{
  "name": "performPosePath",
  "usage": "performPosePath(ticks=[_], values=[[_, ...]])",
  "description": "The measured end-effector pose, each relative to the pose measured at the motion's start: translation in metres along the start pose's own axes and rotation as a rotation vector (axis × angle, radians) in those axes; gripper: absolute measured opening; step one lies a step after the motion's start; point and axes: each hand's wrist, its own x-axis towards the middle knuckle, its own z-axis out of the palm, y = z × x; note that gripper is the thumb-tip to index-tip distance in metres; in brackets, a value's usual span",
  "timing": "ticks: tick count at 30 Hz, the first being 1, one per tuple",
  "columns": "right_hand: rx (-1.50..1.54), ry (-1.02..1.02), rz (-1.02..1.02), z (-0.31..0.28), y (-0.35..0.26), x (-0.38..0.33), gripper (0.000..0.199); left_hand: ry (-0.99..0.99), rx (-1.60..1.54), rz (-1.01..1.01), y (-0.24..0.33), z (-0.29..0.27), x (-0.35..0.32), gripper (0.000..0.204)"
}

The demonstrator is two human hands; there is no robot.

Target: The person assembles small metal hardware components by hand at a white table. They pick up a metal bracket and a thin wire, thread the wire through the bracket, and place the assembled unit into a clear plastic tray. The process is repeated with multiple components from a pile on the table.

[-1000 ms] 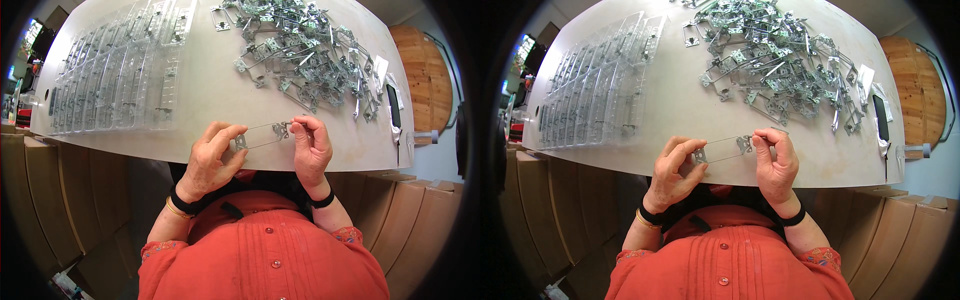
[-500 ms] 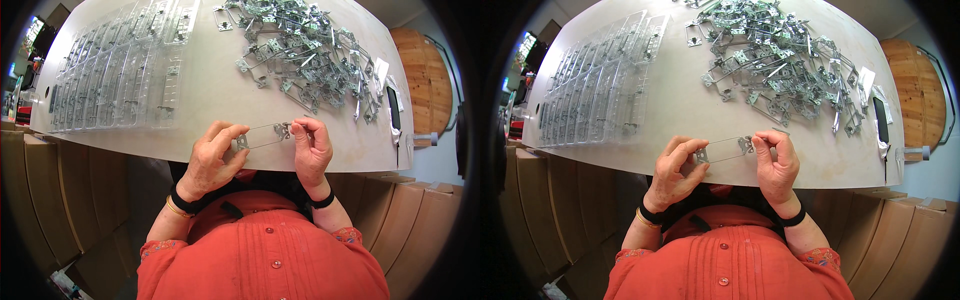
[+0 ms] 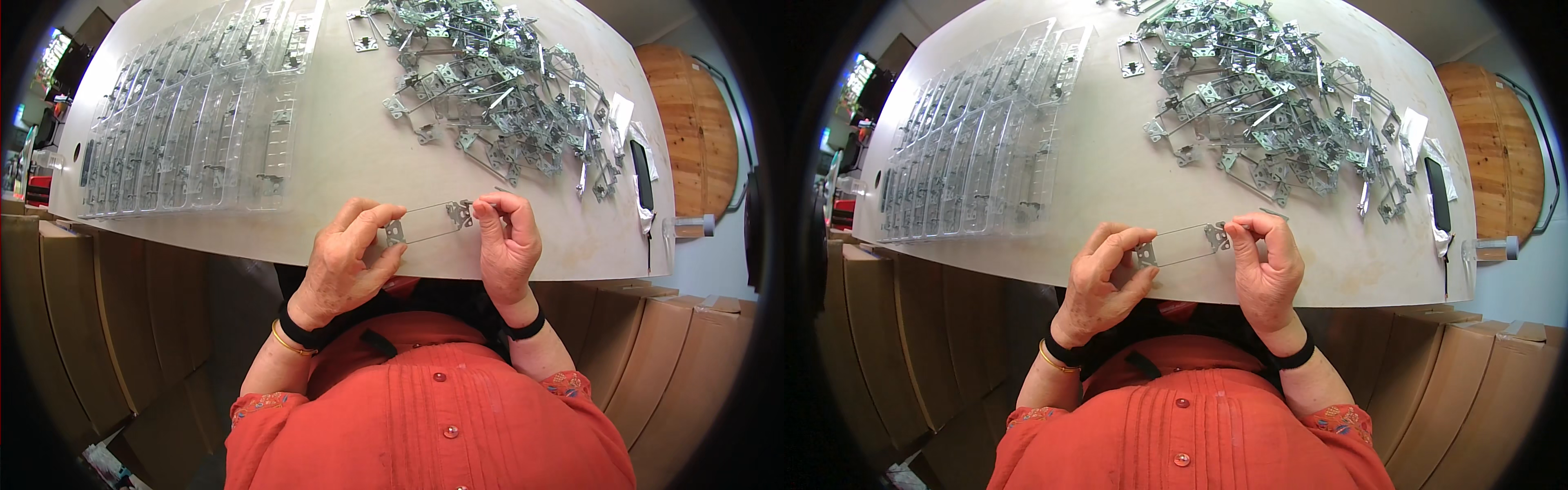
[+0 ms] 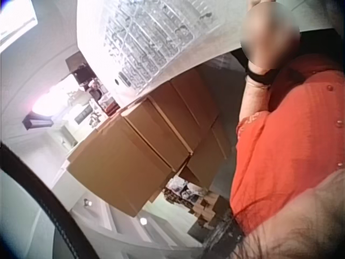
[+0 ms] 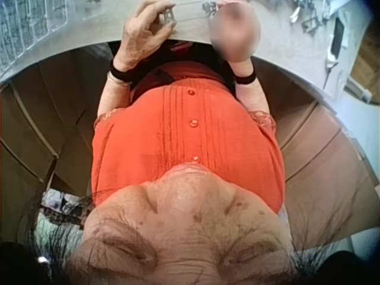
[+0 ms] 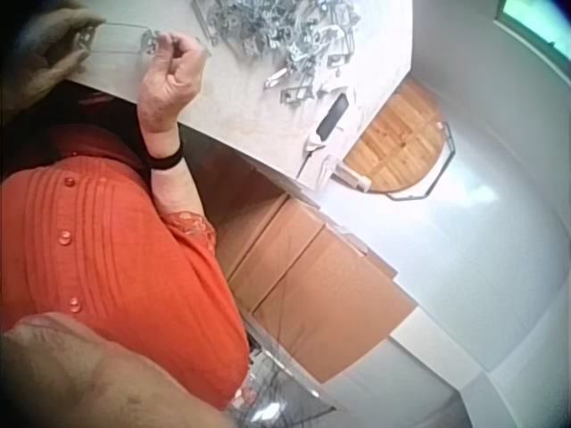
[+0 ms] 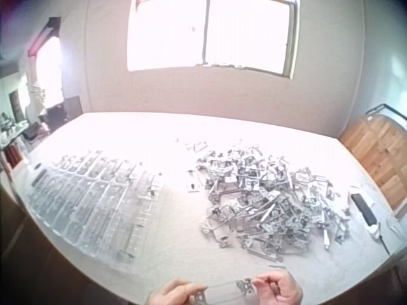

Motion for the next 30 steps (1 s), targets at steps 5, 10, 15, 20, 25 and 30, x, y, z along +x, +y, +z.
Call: performPosePath(ticks=[5, 10, 15, 20, 25, 30], values=[[-0.025, 0.008, -0.004, 0.001, -0.0007, 0.0002, 0.012, 0.007, -0.002, 0.006, 0.0004, 0.0004, 0.0002, 0.05], [-0.027, 0.01, 0.003, 0.001, -0.0013, 0.0001, 0.012, 0.005, -0.004, 0.003, 0.0006, 0.0, 0.0003, 0.05], [-0.007, 0.01, -0.003, 0.0011, 0.001, -0.0006, 0.013, 0.002, 0.0, 0.002, 0.0006, 0.0003, 0.0002, 0.05], [0.01, 0.006, 0.004, 0.001, 0.0011, -0.0005, 0.012, 0.004, 0.003, 0.001, 0.0004, 0.0003, -0.0001, 0.049], [-0.044, -0.005, -0.02, 0.0003, -0.0037, 0.0018, 0.012, 0.006, 0.006, -0.006, 0.0014, 0.0005, 0.0001, 0.049], [-0.003, 0.007, -0.021, 0.0012, -0.0003, 0.0006, 0.012, 0.01, 0.002, 0.002, 0.0005, 0.0008, 0.0, 0.049]])
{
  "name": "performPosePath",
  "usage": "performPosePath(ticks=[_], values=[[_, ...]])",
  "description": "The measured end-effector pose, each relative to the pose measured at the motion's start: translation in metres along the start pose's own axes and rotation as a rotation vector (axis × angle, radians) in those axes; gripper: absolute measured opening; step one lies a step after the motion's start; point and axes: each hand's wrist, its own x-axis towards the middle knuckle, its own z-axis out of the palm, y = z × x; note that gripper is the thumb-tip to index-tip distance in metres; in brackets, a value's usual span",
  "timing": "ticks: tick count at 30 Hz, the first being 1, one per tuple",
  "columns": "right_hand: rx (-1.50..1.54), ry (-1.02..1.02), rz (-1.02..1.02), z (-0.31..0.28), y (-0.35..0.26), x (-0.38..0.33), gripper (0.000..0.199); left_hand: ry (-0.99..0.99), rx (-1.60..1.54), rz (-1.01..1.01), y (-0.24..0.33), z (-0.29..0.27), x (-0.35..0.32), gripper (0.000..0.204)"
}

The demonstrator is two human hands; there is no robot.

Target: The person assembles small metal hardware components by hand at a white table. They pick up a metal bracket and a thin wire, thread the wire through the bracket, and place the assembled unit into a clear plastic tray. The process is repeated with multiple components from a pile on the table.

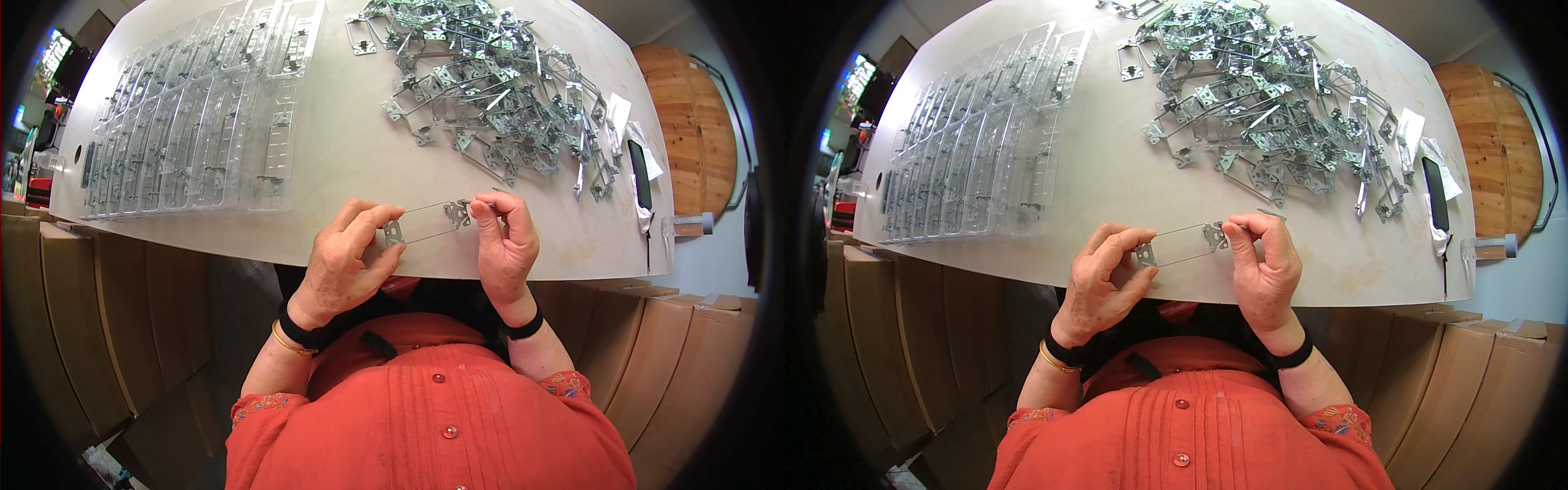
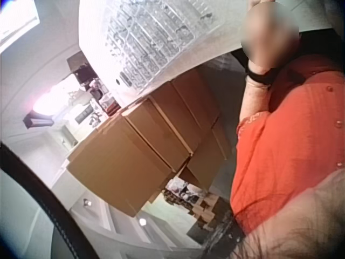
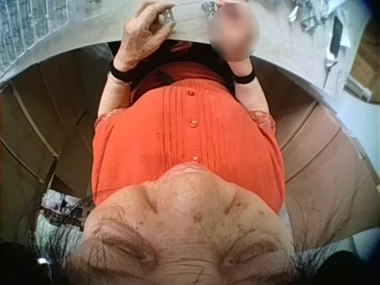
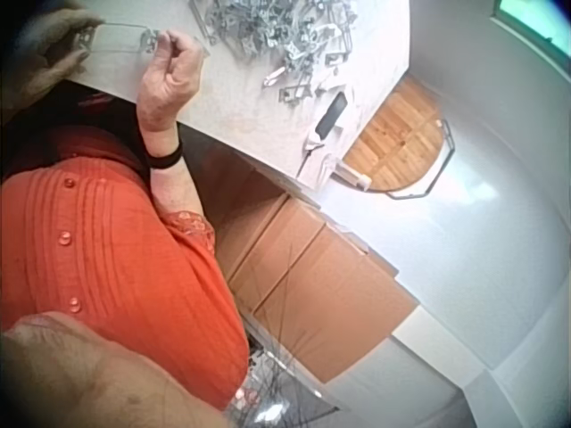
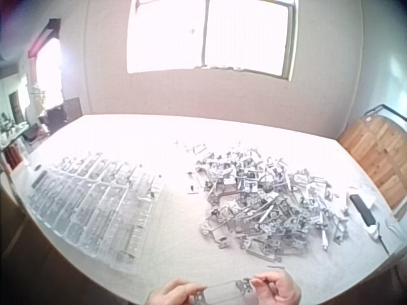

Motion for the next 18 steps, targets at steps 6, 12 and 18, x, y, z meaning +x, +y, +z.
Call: performPosePath(ticks=[6, 12, 18], values=[[-0.03, 0.0, -0.009, 0.0, -0.0005, 0.0002, 0.013, -0.002, -0.001, -0.007, 0.0017, -0.0005, 0.0002, 0.049], [-0.018, -0.003, 0.001, -0.0005, -0.0018, 0.0001, 0.012, 0.004, 0.001, 0.003, 0.0002, 0.0002, 0.0, 0.049], [-0.037, 0.0, 0.001, 0.0004, -0.0036, 0.0013, 0.012, 0.002, 0.006, 0.002, 0.0002, 0.0002, 0.0001, 0.048]])
